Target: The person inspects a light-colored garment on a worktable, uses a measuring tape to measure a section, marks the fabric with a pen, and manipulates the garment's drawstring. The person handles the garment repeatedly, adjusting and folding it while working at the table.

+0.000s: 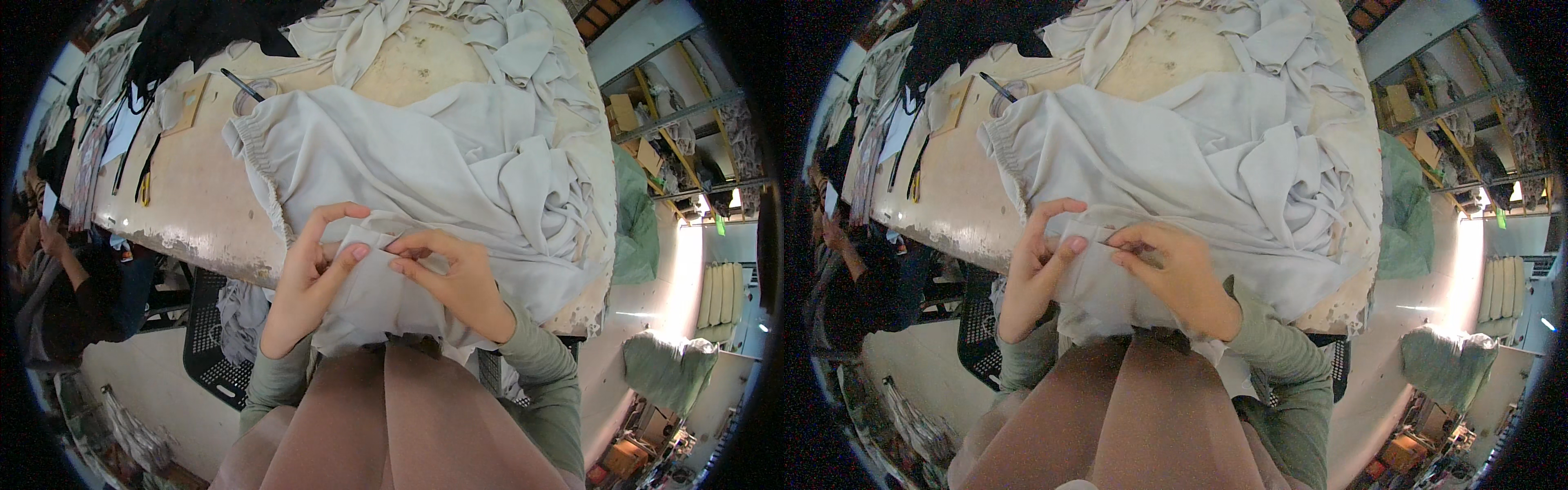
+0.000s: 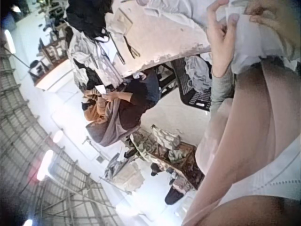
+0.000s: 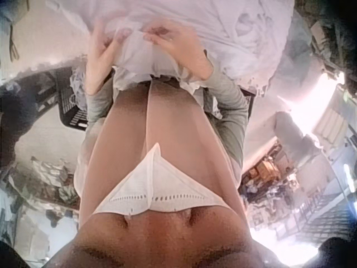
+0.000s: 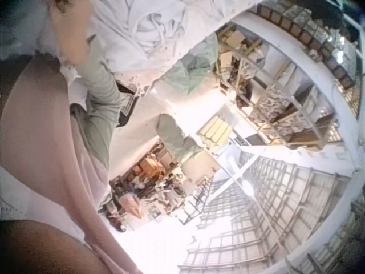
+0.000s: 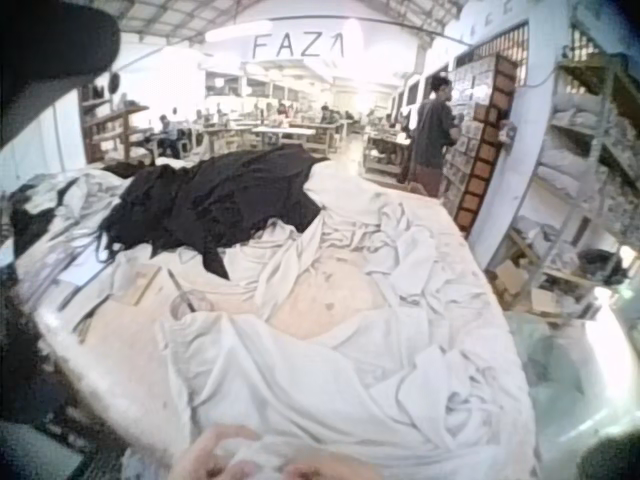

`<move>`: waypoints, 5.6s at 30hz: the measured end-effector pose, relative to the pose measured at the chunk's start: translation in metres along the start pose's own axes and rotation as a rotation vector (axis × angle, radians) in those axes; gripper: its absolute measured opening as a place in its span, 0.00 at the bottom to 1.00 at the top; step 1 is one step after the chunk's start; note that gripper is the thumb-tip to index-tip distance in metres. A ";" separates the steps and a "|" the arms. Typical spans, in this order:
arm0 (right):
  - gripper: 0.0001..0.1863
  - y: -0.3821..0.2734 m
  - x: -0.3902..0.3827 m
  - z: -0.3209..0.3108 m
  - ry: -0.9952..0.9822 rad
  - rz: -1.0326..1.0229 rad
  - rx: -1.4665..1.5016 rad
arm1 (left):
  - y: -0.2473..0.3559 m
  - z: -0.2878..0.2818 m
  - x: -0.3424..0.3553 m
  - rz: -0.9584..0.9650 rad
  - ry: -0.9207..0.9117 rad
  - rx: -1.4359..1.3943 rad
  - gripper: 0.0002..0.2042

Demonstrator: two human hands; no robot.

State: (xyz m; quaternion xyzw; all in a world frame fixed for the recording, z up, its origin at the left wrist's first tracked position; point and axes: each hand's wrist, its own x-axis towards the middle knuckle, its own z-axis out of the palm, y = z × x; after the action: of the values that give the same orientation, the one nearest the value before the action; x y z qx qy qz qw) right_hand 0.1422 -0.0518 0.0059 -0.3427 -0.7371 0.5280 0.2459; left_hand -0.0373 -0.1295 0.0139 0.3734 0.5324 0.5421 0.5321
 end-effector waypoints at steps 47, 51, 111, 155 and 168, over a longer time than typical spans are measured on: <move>0.34 0.073 -0.078 0.115 -0.553 -0.489 -0.227 | -0.076 -0.173 -0.119 -0.484 -0.493 0.592 0.10; 0.33 0.013 -0.071 0.117 -0.503 -0.312 0.310 | 0.005 -0.134 -0.102 -0.060 -0.766 0.427 0.15; 0.10 0.045 0.067 -0.073 -0.246 0.004 0.232 | -0.009 -0.009 0.054 0.119 -0.047 0.403 0.09; 0.07 0.051 0.031 -0.075 0.155 -0.062 -0.064 | -0.013 0.020 0.126 0.113 -0.439 0.306 0.08; 0.07 0.051 0.031 -0.073 0.143 -0.124 -0.131 | -0.013 0.021 0.125 0.134 -0.470 0.240 0.13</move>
State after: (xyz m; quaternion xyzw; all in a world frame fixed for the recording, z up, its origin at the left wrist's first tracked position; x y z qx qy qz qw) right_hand 0.1872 0.0271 -0.0191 -0.3486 -0.7704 0.4367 0.3070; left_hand -0.0340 -0.0053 -0.0163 0.5839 0.4286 0.4076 0.5560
